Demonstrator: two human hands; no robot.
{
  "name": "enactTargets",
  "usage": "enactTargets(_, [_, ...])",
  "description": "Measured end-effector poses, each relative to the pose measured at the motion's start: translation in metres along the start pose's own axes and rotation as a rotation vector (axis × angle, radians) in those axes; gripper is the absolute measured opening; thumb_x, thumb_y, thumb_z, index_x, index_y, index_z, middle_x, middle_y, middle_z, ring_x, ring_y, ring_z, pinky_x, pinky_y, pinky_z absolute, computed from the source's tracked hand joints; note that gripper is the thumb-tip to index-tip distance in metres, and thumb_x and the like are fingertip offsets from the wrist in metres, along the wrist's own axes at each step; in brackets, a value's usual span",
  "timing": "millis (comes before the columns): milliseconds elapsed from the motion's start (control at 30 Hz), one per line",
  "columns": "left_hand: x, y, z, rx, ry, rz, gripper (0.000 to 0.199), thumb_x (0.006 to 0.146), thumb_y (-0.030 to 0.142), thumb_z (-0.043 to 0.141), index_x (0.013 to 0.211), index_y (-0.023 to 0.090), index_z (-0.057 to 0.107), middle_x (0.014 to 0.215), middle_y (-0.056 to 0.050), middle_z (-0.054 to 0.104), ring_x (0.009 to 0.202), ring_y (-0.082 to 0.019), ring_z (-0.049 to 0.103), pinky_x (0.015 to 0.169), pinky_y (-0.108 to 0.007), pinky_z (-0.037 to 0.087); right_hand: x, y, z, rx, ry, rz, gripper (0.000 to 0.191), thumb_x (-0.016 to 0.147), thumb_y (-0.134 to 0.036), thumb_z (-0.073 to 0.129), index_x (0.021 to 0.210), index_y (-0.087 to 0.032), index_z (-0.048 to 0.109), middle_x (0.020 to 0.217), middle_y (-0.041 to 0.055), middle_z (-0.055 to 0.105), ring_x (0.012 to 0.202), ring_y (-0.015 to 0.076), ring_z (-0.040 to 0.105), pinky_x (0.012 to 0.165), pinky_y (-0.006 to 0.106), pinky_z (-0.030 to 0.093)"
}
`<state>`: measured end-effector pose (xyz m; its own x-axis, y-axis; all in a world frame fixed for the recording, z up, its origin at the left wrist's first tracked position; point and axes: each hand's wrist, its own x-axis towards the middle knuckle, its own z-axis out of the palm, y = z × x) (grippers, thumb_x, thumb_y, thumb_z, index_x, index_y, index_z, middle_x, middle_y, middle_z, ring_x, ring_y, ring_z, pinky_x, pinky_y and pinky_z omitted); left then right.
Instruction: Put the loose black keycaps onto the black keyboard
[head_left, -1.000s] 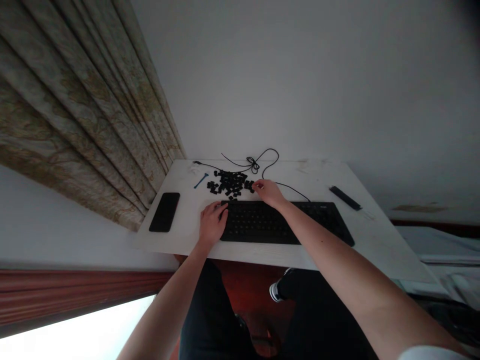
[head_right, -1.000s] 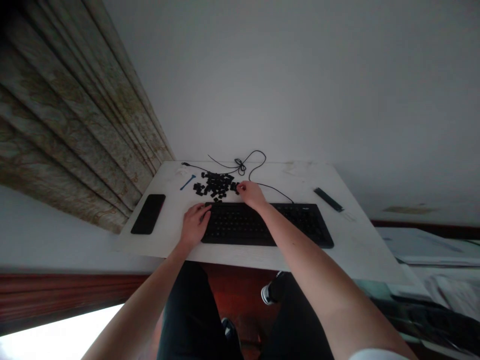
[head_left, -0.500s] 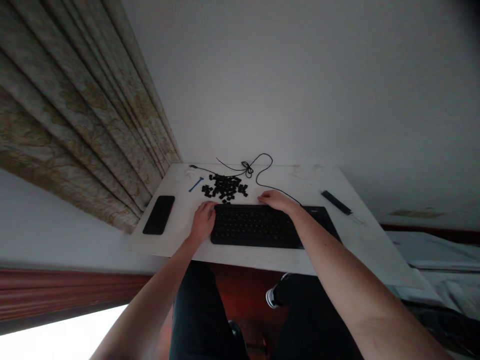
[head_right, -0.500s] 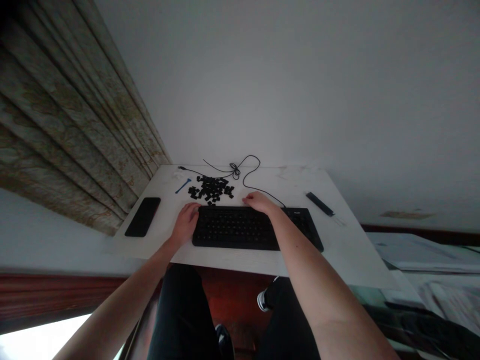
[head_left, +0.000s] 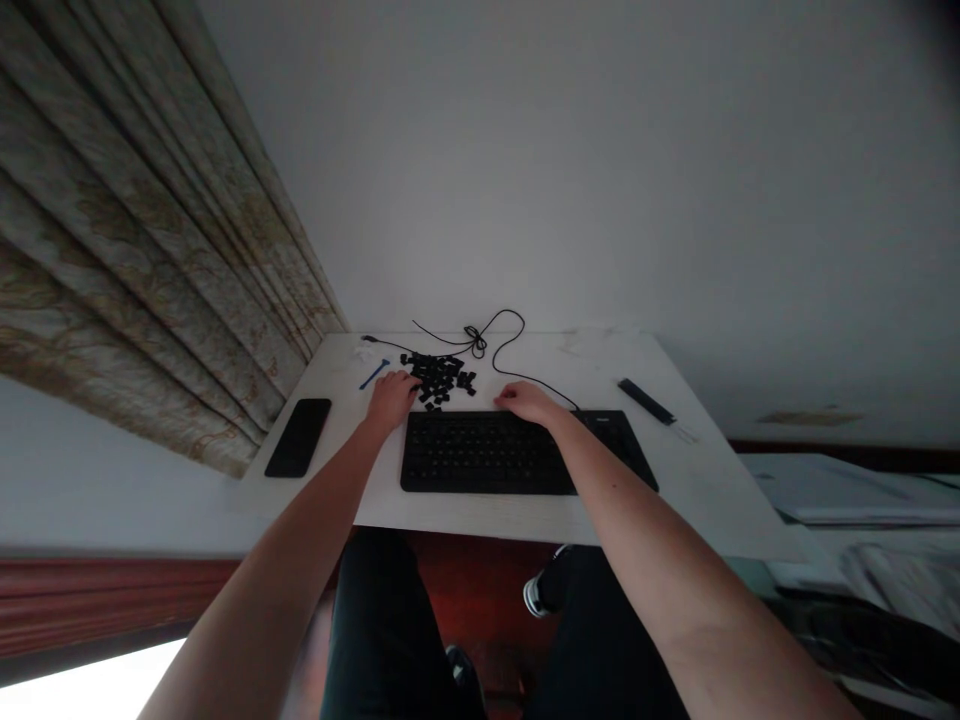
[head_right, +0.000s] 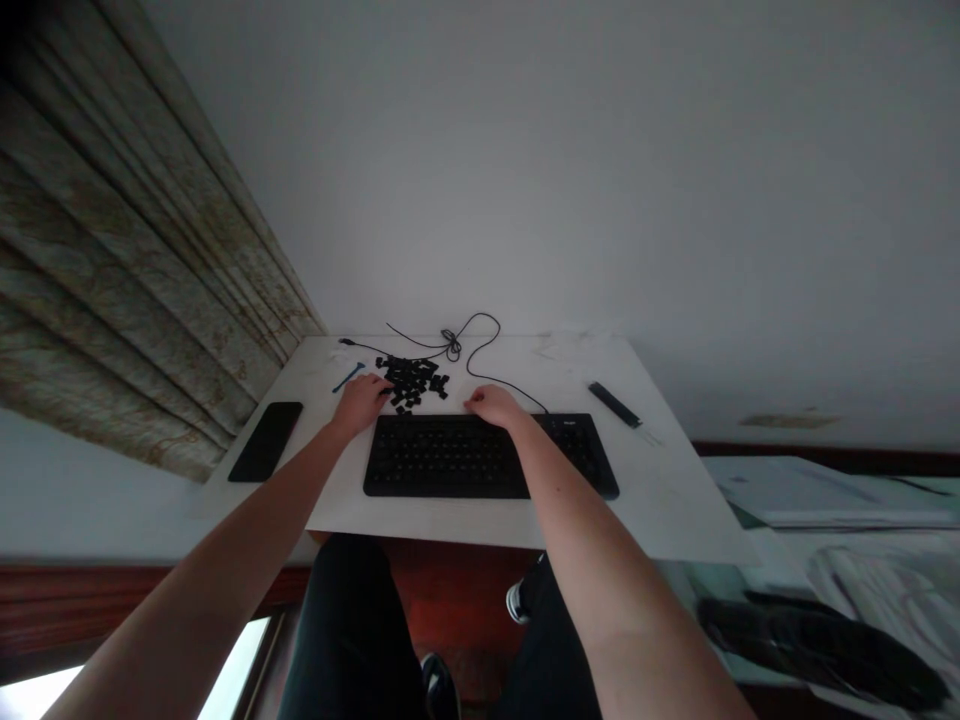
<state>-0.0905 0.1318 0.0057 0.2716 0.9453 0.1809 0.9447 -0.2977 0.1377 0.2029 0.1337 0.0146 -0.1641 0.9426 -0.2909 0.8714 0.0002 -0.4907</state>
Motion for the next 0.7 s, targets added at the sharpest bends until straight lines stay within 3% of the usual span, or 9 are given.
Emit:
enactTargets(167, [0.004, 0.0, 0.001, -0.022, -0.02, -0.024, 0.026, 0.088, 0.016, 0.052, 0.107, 0.02, 0.07, 0.107, -0.01, 0.068, 0.105, -0.026, 0.058, 0.094, -0.04, 0.042, 0.001, 0.003, 0.003, -0.005, 0.017, -0.009, 0.021, 0.084, -0.036, 0.065, 0.089, -0.017, 0.073, 0.095, 0.0093, 0.073, 0.085, 0.0199, 0.065, 0.074, 0.026, 0.043])
enactTargets(267, [0.001, 0.0, 0.002, -0.103, 0.065, -0.032, 0.025, 0.088, 0.019, 0.053, 0.107, 0.02, 0.069, 0.106, -0.01, 0.068, 0.105, -0.027, 0.058, 0.094, -0.042, 0.042, 0.001, 0.005, 0.004, -0.003, 0.026, -0.026, 0.021, 0.084, -0.036, 0.065, 0.089, -0.017, 0.073, 0.095, 0.0095, 0.073, 0.087, 0.0207, 0.066, 0.074, 0.027, 0.043])
enactTargets(367, [-0.006, 0.005, 0.002, -0.334, 0.164, -0.051, 0.027, 0.088, 0.02, 0.052, 0.109, 0.021, 0.068, 0.106, -0.009, 0.068, 0.1, -0.024, 0.059, 0.092, -0.04, 0.045, 0.001, 0.005, 0.004, 0.01, 0.029, -0.04, 0.02, 0.084, -0.036, 0.065, 0.087, -0.017, 0.073, 0.094, 0.0096, 0.073, 0.087, 0.0216, 0.066, 0.073, 0.027, 0.044])
enactTargets(500, [-0.02, 0.023, 0.001, -0.698, 0.195, -0.112, 0.028, 0.089, 0.026, 0.053, 0.113, 0.02, 0.067, 0.105, -0.006, 0.068, 0.089, -0.018, 0.061, 0.085, -0.034, 0.049, -0.002, 0.004, 0.002, 0.042, 0.026, -0.046, 0.019, 0.083, -0.035, 0.066, 0.087, -0.018, 0.073, 0.092, 0.0094, 0.074, 0.086, 0.0213, 0.066, 0.073, 0.027, 0.044])
enactTargets(700, [-0.046, 0.059, -0.01, -0.949, 0.139, -0.158, 0.029, 0.089, 0.029, 0.056, 0.115, 0.023, 0.067, 0.109, -0.005, 0.068, 0.081, -0.015, 0.061, 0.076, -0.03, 0.05, -0.007, 0.005, 0.001, 0.166, 0.039, -0.084, 0.018, 0.084, -0.032, 0.064, 0.086, -0.016, 0.072, 0.087, 0.0085, 0.073, 0.081, 0.0198, 0.065, 0.073, 0.027, 0.044])
